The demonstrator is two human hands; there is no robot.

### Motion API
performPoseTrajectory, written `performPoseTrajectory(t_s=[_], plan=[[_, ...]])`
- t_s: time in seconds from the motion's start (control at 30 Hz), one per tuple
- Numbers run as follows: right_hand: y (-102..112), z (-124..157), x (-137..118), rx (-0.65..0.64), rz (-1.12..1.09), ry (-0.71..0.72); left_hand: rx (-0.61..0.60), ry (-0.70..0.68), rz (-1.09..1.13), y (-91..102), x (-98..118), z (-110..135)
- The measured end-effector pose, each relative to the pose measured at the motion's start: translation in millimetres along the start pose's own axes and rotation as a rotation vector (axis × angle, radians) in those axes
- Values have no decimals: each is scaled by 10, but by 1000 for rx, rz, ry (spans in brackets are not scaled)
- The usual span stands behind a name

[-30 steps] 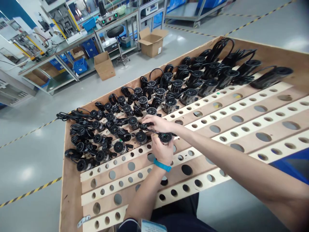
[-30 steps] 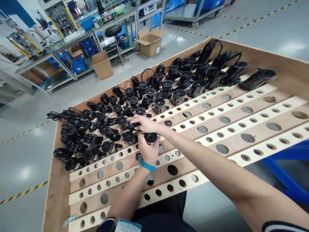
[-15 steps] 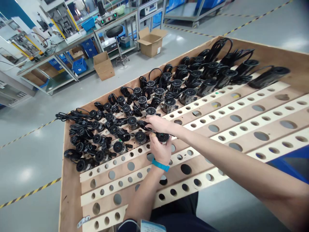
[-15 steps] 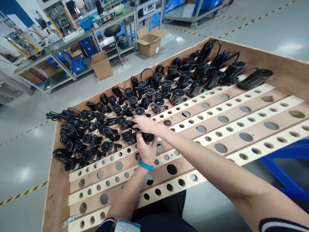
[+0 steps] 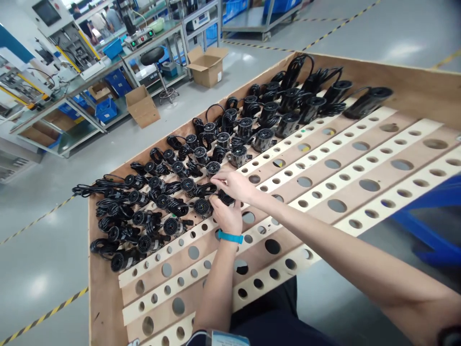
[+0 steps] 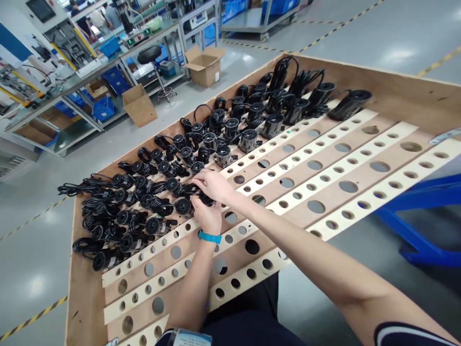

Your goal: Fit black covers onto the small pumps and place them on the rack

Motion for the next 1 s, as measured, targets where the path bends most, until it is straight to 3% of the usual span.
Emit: performPoseTrajectory(t_s=[0.1, 0.2, 0.37, 0.53, 0.67, 0.87, 1.0], plan=[[244, 382, 117, 261, -102, -100, -37, -26, -16, -53, 64, -11], [246, 727, 242, 396, -240, -161, -59, -52, -8, -57, 138, -29], [0, 816, 392, 285, -353, -138, -86, -131, 88, -23, 191, -43], [15, 655, 496, 170, -405, -80, -159, -110, 199, -76, 64, -22], [62, 607, 479, 110, -391, -44, -171, -127, 200, -12, 18, 65], [84, 594, 413, 70, -351, -24, -70, -283, 160, 346, 208, 228], [76, 587, 413, 44, -311, -25, 48, -415, 90, 718, 407, 95]])
Point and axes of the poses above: each hand's wrist, its own z-axis away from the middle knuckle, its own y-axis out of the back of the hand, x = y × z, the point moved 9 cm from there along -z, towards the middle knuckle, and after that the axes turned 3 degrees about -z, right-handed, at the moved point
